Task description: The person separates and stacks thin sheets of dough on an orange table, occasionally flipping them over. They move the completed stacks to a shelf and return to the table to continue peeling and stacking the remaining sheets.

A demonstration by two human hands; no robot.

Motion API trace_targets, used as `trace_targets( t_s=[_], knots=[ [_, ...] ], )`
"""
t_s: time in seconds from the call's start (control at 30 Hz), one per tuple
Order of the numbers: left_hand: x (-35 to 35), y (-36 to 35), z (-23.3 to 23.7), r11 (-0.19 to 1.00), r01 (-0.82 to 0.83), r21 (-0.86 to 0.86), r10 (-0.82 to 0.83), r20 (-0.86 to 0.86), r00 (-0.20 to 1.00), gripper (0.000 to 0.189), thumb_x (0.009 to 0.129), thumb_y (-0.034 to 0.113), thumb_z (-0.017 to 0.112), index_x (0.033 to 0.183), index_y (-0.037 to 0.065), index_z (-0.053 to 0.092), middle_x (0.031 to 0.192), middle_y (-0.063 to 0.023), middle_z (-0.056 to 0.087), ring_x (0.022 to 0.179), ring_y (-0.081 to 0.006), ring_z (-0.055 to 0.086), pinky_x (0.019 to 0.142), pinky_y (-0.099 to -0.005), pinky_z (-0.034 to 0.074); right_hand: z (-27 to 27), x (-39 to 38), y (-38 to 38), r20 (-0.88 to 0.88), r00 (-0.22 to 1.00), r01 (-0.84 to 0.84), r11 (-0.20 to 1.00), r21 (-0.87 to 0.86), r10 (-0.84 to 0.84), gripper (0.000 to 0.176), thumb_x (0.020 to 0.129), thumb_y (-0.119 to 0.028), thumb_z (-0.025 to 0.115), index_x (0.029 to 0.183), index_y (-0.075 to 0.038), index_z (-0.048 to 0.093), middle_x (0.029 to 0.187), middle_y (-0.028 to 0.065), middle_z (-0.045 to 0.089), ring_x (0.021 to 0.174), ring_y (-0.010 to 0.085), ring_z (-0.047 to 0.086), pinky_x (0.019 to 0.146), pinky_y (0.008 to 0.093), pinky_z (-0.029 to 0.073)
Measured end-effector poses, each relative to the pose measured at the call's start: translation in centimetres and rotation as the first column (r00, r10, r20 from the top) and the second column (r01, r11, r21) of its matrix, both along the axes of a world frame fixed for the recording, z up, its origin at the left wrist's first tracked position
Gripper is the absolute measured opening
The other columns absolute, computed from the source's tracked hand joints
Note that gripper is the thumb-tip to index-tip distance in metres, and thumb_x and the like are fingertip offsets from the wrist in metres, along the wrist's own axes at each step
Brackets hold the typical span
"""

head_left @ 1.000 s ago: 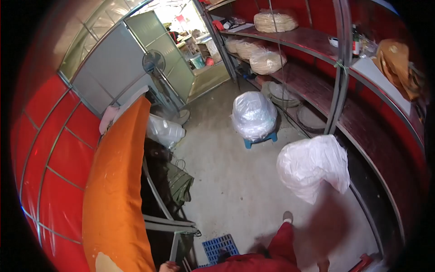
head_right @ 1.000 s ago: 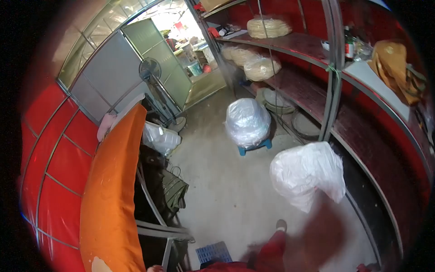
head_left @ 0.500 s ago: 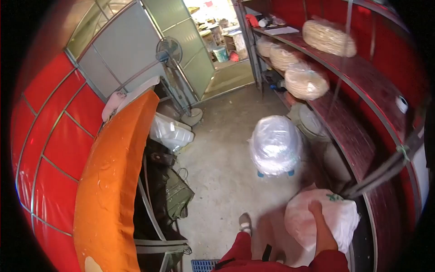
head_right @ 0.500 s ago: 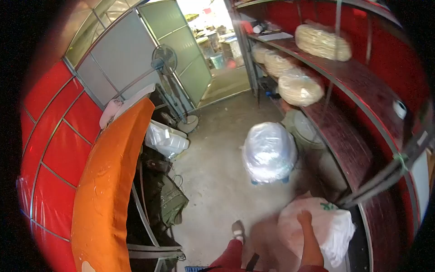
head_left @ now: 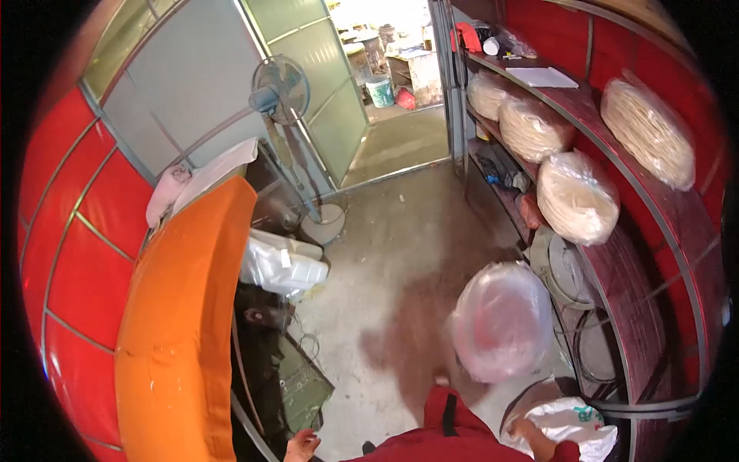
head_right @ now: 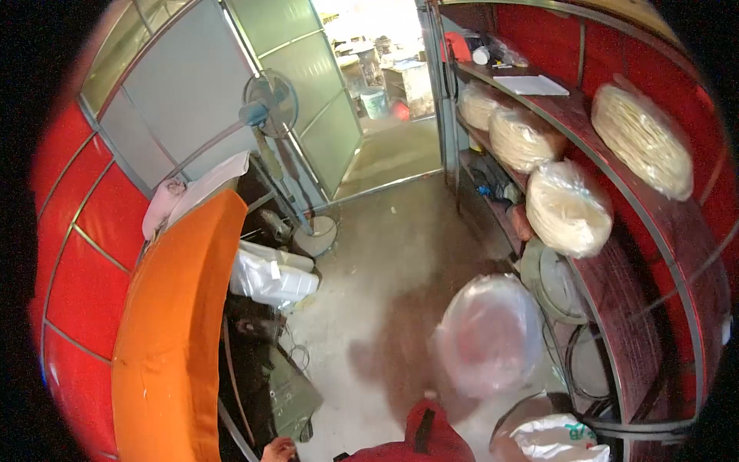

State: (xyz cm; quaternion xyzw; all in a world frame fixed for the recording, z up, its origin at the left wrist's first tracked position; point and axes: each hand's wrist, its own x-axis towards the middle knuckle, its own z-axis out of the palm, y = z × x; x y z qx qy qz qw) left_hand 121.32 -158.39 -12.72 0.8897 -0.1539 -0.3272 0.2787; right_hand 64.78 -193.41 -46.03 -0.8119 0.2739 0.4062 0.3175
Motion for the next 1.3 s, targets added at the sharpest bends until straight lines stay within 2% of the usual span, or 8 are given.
trace_targets(
  t_s=[0.47,0.6,0.7,0.8,0.93,1.0,1.07,1.3],
  knots=[
    [4.4,-12.0,0.1,0.912,0.008,0.41,-0.037,0.062,0.997,0.037,0.068,0.041,0.058,0.088,0.009,0.056,0.078,-0.008,0.06,0.074,-0.0236,0.057,0.067,-0.0346,0.046,15.5,37.6,-43.6,0.344,0.933,0.268,0.837,-0.478,-0.103,0.025,0.067,-0.024,0.048,0.07,-0.004,0.062,0.081,0.0181,0.058,0.073,0.0328,0.055,0.066,0.0408,0.044],
    [-6.7,-11.8,2.6,0.747,-0.508,0.43,0.439,0.254,0.862,0.036,0.066,0.034,0.06,0.087,0.005,0.054,0.079,-0.0121,0.059,0.076,-0.0284,0.057,0.066,-0.0377,0.046,16.4,55.8,-59.2,0.596,0.451,0.203,0.574,-0.794,0.664,0.012,0.07,-0.013,0.05,0.063,-0.003,0.055,0.068,0.0115,0.056,0.062,0.0228,0.054,0.054,0.036,0.042],
    [-14.6,-12.4,4.0,0.636,-0.712,0.296,0.715,0.121,0.689,0.044,0.066,0.031,0.06,0.099,0.004,0.052,0.085,-0.013,0.06,0.08,-0.0284,0.057,0.07,-0.0357,0.046,26.5,69.3,-53.8,0.859,0.373,0.338,0.914,0.225,-0.35,0.012,0.07,-0.016,0.05,0.067,-0.004,0.051,0.057,0.0061,0.046,0.048,0.0146,0.042,0.042,0.0328,0.034],
    [-22.1,-13.5,4.4,0.463,-0.796,0.39,0.869,-0.02,0.495,0.045,0.065,0.03,0.061,0.101,0.004,0.052,0.087,-0.0153,0.06,0.083,-0.0287,0.056,0.073,-0.0354,0.045,17.3,79.3,-53.9,-0.132,0.611,0.36,0.125,0.925,-0.781,0.01,0.07,-0.017,0.05,0.067,-0.008,0.05,0.053,0.0039,0.044,0.042,0.013,0.04,0.034,0.0282,0.031],
    [-36.1,-13.9,-1.1,0.322,-0.831,0.454,0.944,-0.086,0.318,0.048,0.063,0.034,0.062,0.1,0.004,0.054,0.089,-0.0174,0.058,0.086,-0.0299,0.055,0.076,-0.0348,0.044,14.9,76.8,-32.1,-0.091,0.833,0.439,0.552,0.708,-0.546,0.016,0.075,-0.023,0.044,0.074,-0.008,0.049,0.05,0.0054,0.045,0.03,0.016,0.036,0.025,0.0325,0.029],
    [-42.3,-15.2,-2.5,0.18,-0.879,0.441,0.983,-0.106,0.148,0.048,0.062,0.035,0.064,0.098,0.005,0.055,0.085,-0.0176,0.059,0.085,-0.0302,0.056,0.075,-0.0351,0.044,14.6,70.7,-18.1,0.412,0.902,-0.247,0.935,0.253,0.127,0.015,0.071,-0.016,0.053,0.081,-0.004,0.055,0.067,0.011,0.055,0.056,0.0244,0.054,0.048,0.0352,0.046],
    [-47.6,-15.1,-3.9,0.166,-0.879,0.446,0.972,-0.226,0.069,0.049,0.063,0.037,0.062,0.099,0.004,0.054,0.091,-0.0186,0.057,0.09,-0.0298,0.054,0.078,-0.036,0.043,22.0,62.3,-3.9,0.373,0.448,-0.822,0.539,-0.186,0.812,0.027,0.074,-0.021,0.051,0.091,-0.001,0.056,0.087,0.0152,0.059,0.082,0.0284,0.056,0.075,0.0342,0.044],
    [-57.2,-15.3,-3.2,-0.241,-0.859,0.451,0.961,-0.012,-0.276,0.048,0.063,0.033,0.061,0.098,0.002,0.054,0.095,-0.02,0.056,0.091,-0.0317,0.053,0.077,-0.0378,0.043,27.3,45.6,17.0,0.375,-0.295,-0.915,-0.372,0.153,0.879,0.035,0.073,-0.031,0.052,0.096,-0.005,0.055,0.085,0.016,0.059,0.083,0.0288,0.056,0.073,0.0353,0.043]
  ],
)
